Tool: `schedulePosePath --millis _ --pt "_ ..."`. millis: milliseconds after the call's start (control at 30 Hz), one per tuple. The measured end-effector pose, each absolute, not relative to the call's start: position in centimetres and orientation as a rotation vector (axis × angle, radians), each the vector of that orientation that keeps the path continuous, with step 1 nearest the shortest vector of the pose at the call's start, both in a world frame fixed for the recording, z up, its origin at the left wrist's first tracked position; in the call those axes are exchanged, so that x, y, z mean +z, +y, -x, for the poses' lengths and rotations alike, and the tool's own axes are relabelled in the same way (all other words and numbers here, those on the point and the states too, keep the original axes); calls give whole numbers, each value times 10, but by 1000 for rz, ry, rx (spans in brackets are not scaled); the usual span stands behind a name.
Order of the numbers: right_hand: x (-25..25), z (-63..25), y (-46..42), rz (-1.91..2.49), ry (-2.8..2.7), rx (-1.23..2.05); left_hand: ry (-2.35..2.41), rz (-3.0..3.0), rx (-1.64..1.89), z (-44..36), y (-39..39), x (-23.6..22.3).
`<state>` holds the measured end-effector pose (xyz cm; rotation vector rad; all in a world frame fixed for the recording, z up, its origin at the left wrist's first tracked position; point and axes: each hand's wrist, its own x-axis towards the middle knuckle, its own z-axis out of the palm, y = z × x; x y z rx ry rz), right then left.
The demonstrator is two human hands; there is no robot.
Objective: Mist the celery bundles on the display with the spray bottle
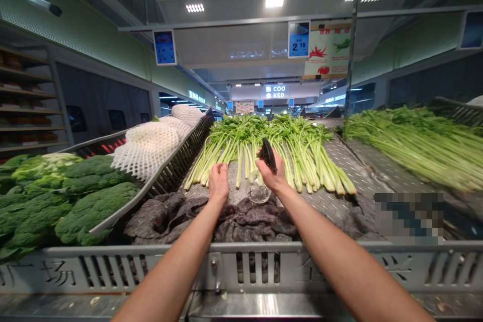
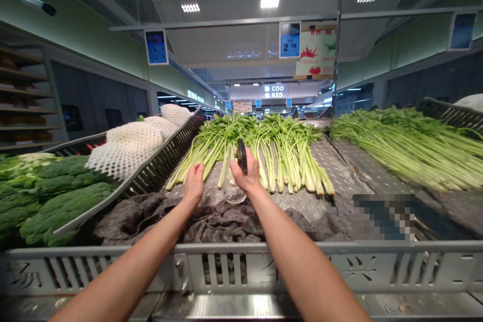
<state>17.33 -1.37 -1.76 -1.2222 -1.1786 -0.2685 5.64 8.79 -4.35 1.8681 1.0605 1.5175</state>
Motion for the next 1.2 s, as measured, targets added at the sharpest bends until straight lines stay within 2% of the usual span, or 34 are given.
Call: schedulePosePath --millis 167,500,700,900,1200 --pt "-16 -170 -15 1383 -1256 -241 917 -1968 1441 -59 87 -45" --pt "-14 -188 -18 1266 -1028 -379 883 -1947 1402 -59 86 -46" --pt "-16 -186 -17 1317 -1128 -254 850 -1978 1415 -61 88 -48" --pt "-19 -194 -22 1337 -1052 -382 863 -1962 1433 -59 88 -48" --pt "-29 -213 -33 1270 -1047 -398 604 -1944 1472 -102 22 -29"
